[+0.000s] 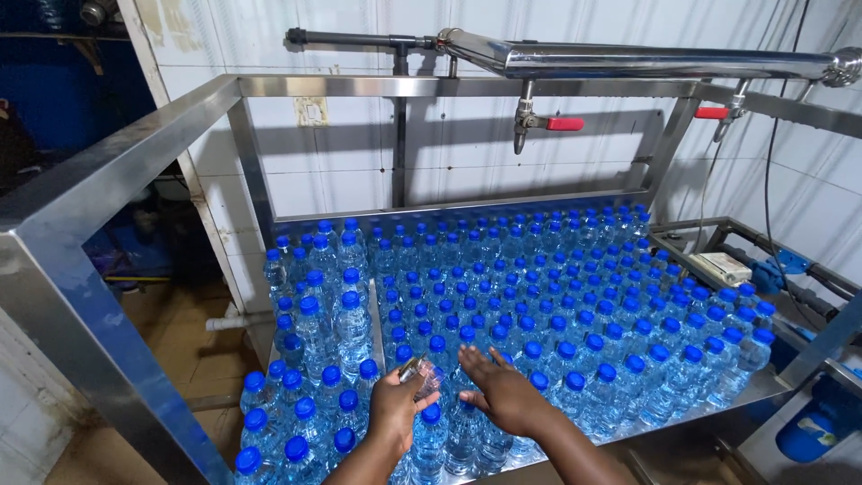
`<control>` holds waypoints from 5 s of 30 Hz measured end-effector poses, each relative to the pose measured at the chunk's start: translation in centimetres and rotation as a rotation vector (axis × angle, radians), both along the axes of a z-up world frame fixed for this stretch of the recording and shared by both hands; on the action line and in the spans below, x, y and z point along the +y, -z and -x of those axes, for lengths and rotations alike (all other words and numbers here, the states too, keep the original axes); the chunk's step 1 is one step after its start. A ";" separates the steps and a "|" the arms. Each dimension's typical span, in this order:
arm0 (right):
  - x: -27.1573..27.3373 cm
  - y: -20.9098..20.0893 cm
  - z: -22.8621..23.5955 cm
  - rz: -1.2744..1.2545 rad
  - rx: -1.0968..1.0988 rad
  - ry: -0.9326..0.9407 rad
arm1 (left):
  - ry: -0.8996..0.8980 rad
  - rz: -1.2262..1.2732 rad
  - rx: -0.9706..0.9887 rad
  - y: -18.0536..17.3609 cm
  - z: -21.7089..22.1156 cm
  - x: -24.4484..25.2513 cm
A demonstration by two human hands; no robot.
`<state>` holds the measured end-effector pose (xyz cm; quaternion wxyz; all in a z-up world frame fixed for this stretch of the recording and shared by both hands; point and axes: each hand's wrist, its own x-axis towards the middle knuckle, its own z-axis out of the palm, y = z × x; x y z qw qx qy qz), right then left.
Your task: The person repeatedly picks small seal pieces from a stack in the left hand and presses each onto the cap of a water bottle arranged on a stainless steel tray. The action is repeated across many bottles in a row.
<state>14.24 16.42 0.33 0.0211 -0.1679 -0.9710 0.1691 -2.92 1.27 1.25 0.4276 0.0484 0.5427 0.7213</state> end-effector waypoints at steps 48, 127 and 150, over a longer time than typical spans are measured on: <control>-3.9 -3.0 5.1 0.783 0.585 0.437 | 0.119 -0.162 0.059 1.6 0.8 -0.9; -3.2 -2.2 8.1 0.909 0.561 0.199 | -0.014 -0.095 0.000 2.9 3.1 -0.9; 0.8 -3.4 7.9 0.079 0.397 0.487 | -0.053 0.012 0.046 -2.1 4.2 -4.2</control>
